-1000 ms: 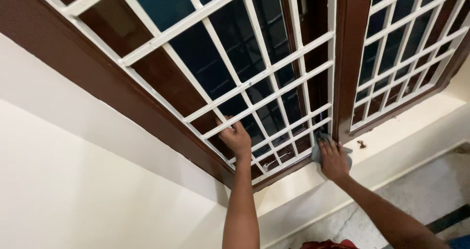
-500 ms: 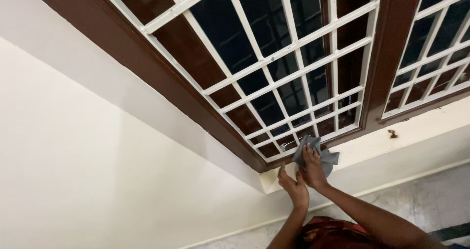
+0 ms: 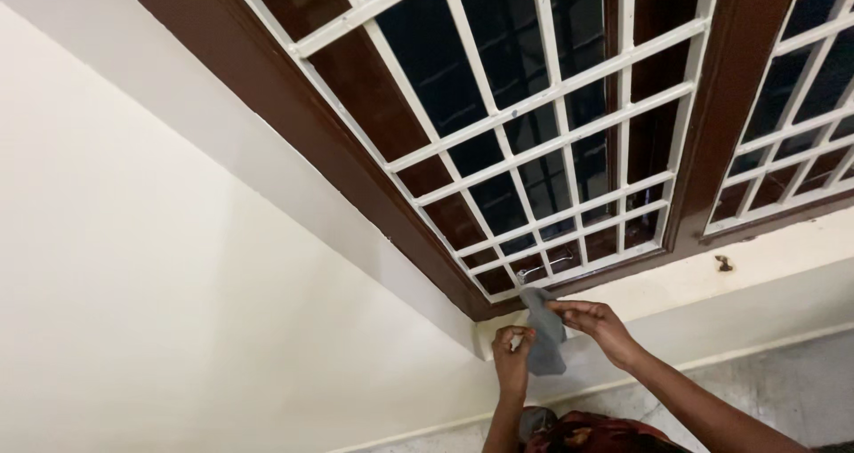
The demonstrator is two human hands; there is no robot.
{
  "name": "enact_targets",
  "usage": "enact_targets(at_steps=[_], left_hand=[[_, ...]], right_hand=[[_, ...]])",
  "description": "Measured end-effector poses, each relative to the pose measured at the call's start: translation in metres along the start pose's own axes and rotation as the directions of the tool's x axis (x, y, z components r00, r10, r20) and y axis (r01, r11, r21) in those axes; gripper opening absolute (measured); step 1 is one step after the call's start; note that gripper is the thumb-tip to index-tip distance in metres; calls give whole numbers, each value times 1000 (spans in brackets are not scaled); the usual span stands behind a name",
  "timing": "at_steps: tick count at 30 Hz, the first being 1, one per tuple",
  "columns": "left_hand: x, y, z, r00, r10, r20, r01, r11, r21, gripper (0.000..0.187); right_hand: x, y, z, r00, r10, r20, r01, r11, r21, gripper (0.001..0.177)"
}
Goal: The person cleans a window by wiping the window grill bars and window panes with a cloth.
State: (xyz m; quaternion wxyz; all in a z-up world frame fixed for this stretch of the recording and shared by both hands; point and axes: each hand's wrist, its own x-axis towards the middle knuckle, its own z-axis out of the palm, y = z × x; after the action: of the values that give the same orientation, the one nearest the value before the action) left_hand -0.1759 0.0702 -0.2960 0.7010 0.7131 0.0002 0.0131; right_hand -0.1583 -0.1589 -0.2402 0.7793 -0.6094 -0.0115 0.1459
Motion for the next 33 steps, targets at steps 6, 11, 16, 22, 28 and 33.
enact_targets(at_steps=[6, 11, 16, 22, 28, 33], left_hand=[[-10, 40, -8, 929, -317, -191, 172, 828, -534, 11], [-17, 89, 3, 856, -320, -405, -13, 771, -637, 13], [-24, 127, 30, 751, 312, -582, -527, 815, -242, 59], [4, 134, 62, 763, 363, -534, -392, 918, 64, 94], [61, 111, 61, 596, 393, -700, -217, 918, 331, 84], [83, 90, 62, 456, 484, -747, -115, 864, 490, 98]], right_hand=[[-10, -11, -37, 987, 44, -152, -35, 997, 66, 33], [-27, -8, -62, 946, 170, -276, -164, 986, 44, 30], [-17, -10, -55, 945, 134, -299, -108, 989, 104, 30], [-13, -35, -61, 936, 117, -333, -87, 991, 104, 29], [-26, -114, -70, 933, -112, -341, 117, 993, -5, 20], [-34, -197, -76, 516, -854, -67, 494, 360, -791, 13]])
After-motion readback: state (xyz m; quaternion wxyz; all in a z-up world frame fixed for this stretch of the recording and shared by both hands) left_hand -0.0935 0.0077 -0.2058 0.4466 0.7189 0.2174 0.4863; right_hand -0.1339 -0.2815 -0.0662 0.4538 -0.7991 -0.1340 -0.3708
